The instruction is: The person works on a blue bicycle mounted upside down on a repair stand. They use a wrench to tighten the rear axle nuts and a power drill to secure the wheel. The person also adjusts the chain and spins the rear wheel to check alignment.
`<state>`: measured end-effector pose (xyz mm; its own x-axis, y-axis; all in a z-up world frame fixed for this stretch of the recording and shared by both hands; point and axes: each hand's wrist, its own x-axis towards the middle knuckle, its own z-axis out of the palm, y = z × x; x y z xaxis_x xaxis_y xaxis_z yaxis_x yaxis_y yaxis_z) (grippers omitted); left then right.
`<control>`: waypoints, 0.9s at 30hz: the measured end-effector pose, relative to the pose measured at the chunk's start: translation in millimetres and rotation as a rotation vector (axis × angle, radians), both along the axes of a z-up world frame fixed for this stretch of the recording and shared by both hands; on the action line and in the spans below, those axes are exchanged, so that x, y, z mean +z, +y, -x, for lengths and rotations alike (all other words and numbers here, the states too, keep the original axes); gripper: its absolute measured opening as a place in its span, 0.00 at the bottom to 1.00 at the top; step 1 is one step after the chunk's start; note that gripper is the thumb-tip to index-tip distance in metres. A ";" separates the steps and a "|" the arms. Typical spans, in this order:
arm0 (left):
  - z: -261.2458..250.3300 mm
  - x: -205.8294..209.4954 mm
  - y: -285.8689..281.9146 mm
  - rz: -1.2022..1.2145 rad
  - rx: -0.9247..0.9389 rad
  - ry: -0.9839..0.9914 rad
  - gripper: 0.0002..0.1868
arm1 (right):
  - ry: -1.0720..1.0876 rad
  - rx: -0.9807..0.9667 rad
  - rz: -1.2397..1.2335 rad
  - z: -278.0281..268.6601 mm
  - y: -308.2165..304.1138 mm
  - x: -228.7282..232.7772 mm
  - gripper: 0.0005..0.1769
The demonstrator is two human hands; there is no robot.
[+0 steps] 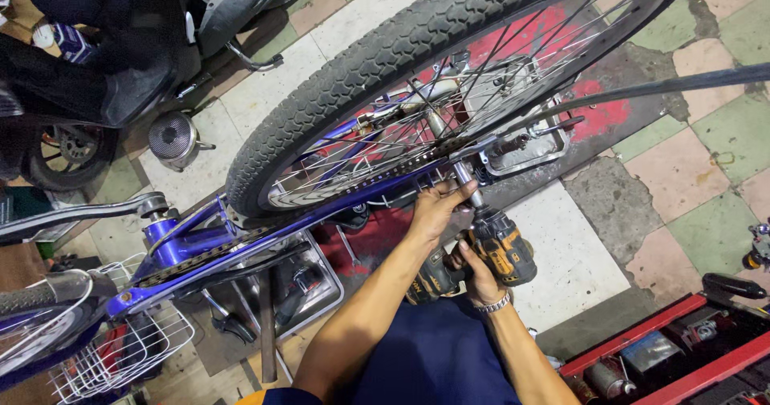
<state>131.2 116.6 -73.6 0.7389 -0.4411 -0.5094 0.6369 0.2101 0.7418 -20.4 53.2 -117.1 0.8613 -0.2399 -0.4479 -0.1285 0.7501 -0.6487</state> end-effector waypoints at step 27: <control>-0.7 6.1 4.1 -0.067 -0.038 -0.004 0.14 | 0.046 0.056 -0.089 2.3 17.8 -7.3 0.09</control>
